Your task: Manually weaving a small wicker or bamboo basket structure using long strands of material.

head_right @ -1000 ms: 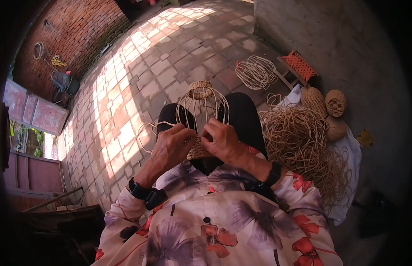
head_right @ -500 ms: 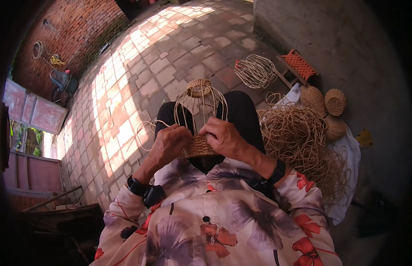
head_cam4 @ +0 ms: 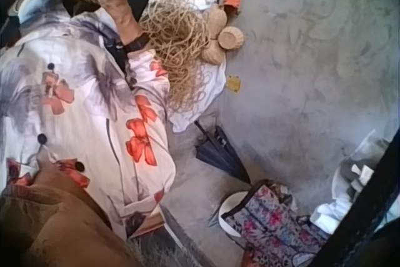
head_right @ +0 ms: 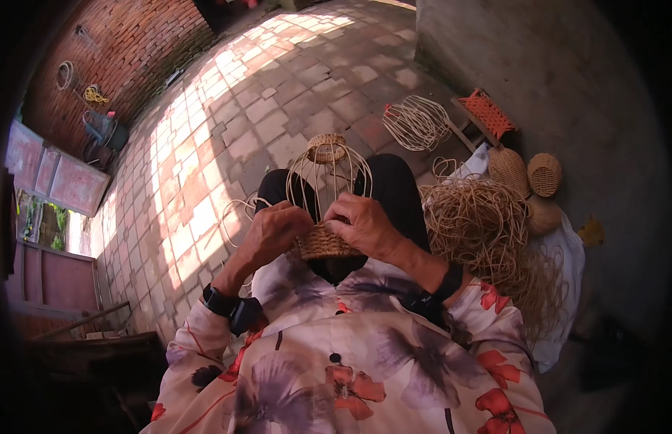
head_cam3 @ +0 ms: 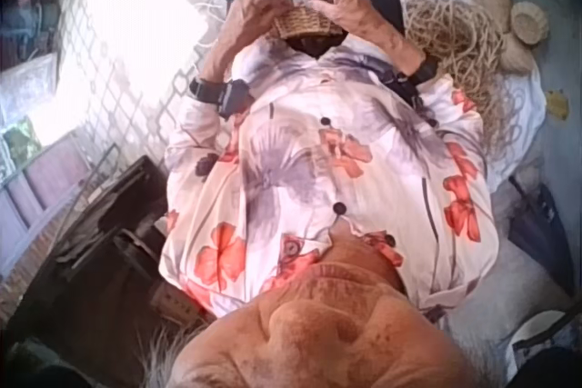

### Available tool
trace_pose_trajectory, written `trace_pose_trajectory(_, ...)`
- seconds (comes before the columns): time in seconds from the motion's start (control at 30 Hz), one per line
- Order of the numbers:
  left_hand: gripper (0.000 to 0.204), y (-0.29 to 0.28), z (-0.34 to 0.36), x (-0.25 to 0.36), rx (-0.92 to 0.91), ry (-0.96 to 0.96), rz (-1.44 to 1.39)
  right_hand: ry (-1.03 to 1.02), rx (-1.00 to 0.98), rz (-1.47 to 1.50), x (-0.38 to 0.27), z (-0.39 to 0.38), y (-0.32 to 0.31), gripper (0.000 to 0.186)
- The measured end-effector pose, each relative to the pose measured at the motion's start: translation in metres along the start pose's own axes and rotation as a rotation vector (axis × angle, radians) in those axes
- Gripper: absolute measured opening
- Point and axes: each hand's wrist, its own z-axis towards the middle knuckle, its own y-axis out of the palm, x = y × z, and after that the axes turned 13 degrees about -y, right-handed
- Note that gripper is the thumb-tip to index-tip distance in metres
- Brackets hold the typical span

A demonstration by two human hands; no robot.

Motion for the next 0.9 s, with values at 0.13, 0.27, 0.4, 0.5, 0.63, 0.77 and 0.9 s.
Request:
trace_pose_trajectory(0.13,0.004,-0.003,0.009,0.002,0.021,0.03,-0.012,0.05,0.015,-0.101,-0.004,0.004,0.01,0.009)
trace_pose_trajectory(0.27,0.008,0.004,0.011,0.0,0.298,0.019,0.043,0.102,0.035,-0.251,-0.008,0.007,0.016,0.013)
trace_pose_trajectory(0.4,0.009,0.011,-0.006,0.004,0.273,-0.216,-0.11,0.118,0.072,-0.298,-0.003,0.004,0.016,0.014)
trace_pose_trajectory(0.5,0.013,0.021,-0.006,0.004,0.31,-0.14,-0.163,0.109,0.061,-0.29,-0.005,0.006,0.019,0.013)
trace_pose_trajectory(0.63,0.021,0.027,0.007,-0.003,0.199,-0.264,-0.245,0.131,0.038,-0.292,-0.008,0.007,0.019,0.013)
trace_pose_trajectory(0.77,0.029,0.033,0.021,0.005,0.235,-0.358,0.047,0.088,0.044,-0.318,-0.005,0.006,0.021,0.014)
trace_pose_trajectory(0.9,0.037,0.037,0.026,0.007,0.23,-0.403,0.321,0.044,0.0,-0.173,0.006,0.007,0.012,0.015)
